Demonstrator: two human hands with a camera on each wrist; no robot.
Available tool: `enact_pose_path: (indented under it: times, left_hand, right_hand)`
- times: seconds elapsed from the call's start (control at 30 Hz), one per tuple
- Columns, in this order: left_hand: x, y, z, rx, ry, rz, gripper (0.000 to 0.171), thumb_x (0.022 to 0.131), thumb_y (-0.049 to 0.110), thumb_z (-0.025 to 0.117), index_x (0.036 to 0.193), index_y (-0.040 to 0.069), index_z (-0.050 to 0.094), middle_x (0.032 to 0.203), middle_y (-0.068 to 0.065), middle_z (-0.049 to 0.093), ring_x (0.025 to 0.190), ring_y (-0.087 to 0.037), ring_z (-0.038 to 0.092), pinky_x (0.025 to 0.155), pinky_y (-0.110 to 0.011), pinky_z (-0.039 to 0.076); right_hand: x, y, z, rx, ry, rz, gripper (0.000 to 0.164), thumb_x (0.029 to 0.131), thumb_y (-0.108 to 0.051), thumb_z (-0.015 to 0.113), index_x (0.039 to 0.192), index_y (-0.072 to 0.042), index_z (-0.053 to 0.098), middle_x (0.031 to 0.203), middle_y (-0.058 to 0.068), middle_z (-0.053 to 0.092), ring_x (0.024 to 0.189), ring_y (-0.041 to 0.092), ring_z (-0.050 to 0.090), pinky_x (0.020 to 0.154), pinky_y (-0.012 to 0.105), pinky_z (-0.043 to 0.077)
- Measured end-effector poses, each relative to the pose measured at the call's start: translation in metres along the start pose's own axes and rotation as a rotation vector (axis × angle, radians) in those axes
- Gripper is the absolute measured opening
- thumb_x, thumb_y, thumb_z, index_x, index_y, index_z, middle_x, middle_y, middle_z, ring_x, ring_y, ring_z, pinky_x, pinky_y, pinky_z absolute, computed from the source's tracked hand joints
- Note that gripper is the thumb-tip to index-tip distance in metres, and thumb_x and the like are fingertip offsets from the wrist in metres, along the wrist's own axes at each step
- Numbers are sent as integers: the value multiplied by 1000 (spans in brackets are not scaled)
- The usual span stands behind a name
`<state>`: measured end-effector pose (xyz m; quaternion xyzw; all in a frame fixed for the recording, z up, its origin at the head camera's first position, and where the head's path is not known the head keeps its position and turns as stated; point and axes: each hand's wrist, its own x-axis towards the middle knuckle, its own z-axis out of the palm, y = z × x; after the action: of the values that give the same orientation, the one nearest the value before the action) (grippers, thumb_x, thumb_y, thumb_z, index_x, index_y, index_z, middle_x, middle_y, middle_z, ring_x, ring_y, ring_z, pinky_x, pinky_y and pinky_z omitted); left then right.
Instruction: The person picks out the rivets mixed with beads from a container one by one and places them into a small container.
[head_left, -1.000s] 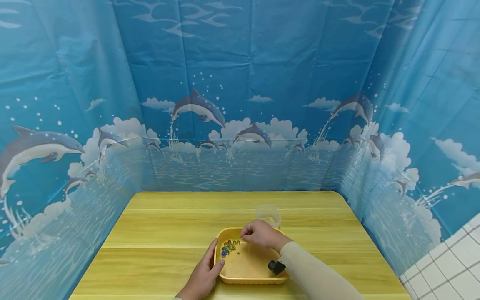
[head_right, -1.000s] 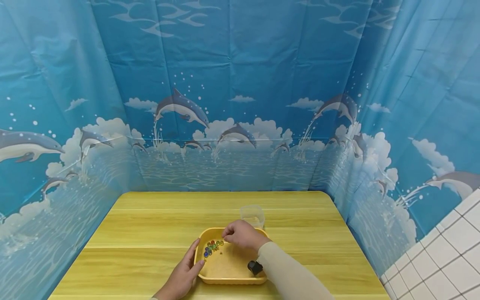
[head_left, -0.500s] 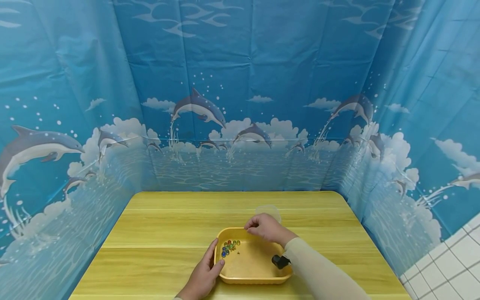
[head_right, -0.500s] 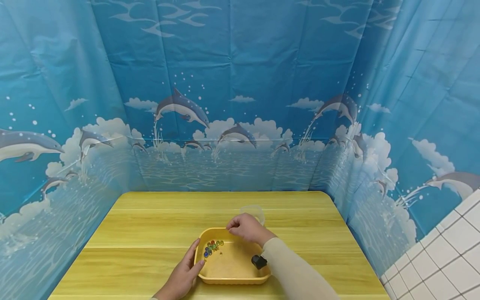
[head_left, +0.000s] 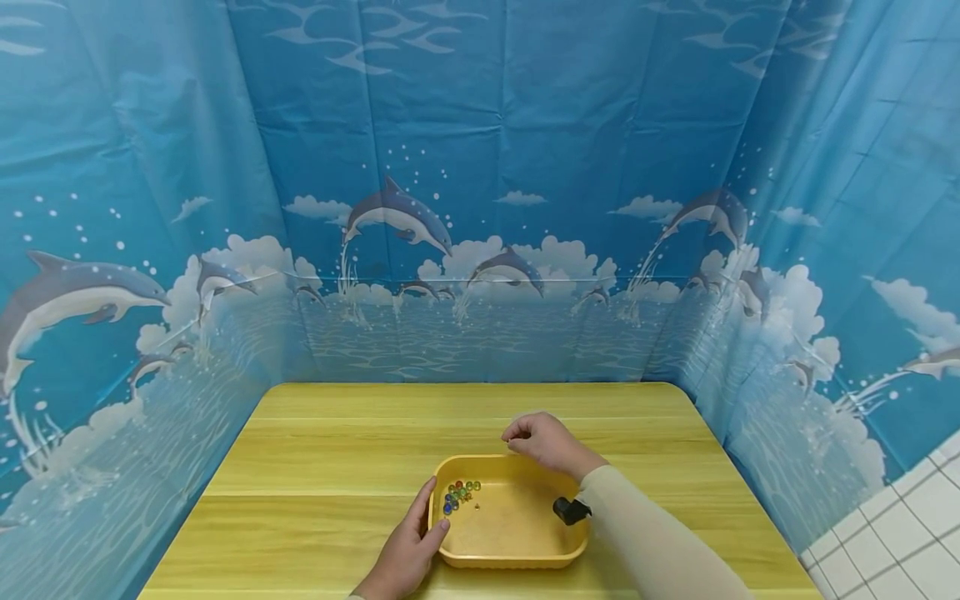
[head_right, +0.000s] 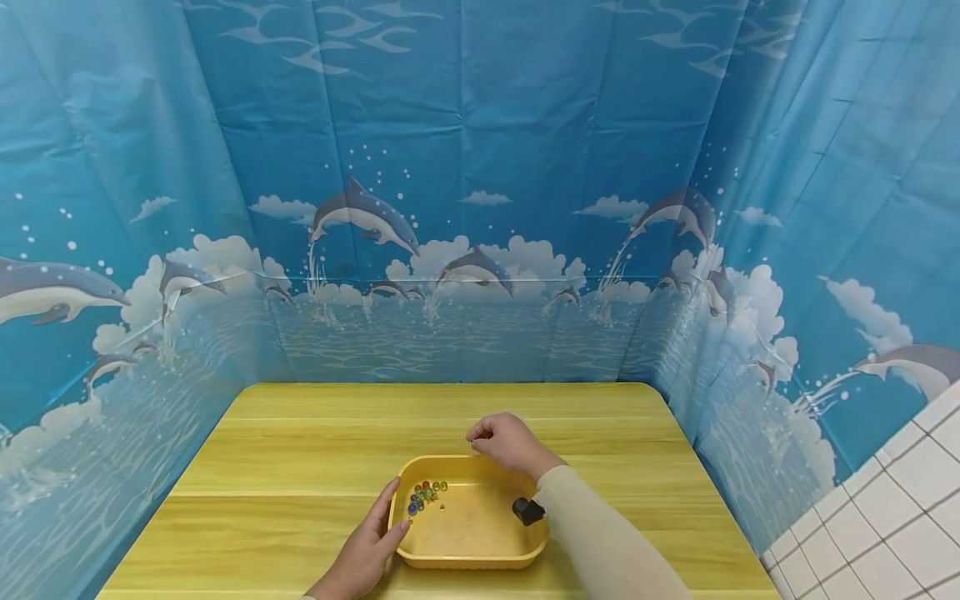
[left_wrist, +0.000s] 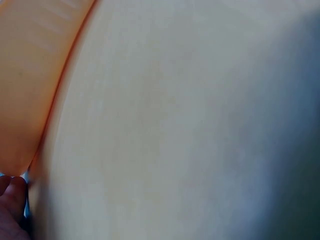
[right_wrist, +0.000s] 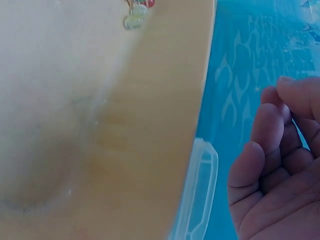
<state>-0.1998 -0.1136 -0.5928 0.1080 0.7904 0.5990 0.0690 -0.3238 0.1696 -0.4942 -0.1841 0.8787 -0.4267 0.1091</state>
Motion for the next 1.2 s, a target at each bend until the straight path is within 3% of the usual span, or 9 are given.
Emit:
enact_pose_path:
  times: [0.3,0.4,0.53,0.63,1.07,1.2]
  left_hand:
    - [0,-2,1,-6,6,10,72,112,28,53,171,17,14,176,-22,9,161,-40,15,114,-8,23]
    - [1,-2,1,5,2,5,71,112,29,52,171,18,13,176,-22,9,161,-40,15,118,-13,25]
    - [1,-2,0,1,0,3,71,112,28,52,171,18,12,176,-21,9,161,-40,17,125,-36,26]
    - [2,-2,0,-3,0,-1,72,112,27,53,171,18,13,176,-21,10,161,-39,18,124,-42,27]
    - [2,-4,0,-15,-2,-10,72,112,28,53,171,19,13,176,-19,8,162,-38,15,123,-30,26]
    - [2,-5,0,-6,4,-12,72,112,29,54,171,20,14,176,-20,9,161,-38,15,121,-21,26]
  right_hand:
    - [0,5,-12,-39,69,51,14,105,-15,66,111,-16,79,119,-1,75,107,17,69,89,38,60]
    - [1,9,-16,-40,95,70,14,104,-14,67,111,-16,79,117,-2,75,109,18,69,92,40,60]
    - [2,13,-20,-44,114,86,16,104,-14,67,114,-12,79,113,-1,76,109,19,70,94,43,60]
    - [2,14,-23,-48,122,94,18,104,-14,67,118,-9,78,115,1,76,109,20,69,95,44,60]
    - [4,23,-31,-53,136,118,21,105,-14,66,121,-7,77,115,3,75,105,19,70,92,43,61]
    - [5,24,-33,-54,140,122,20,104,-13,66,120,-8,77,116,4,75,104,20,71,92,43,61]
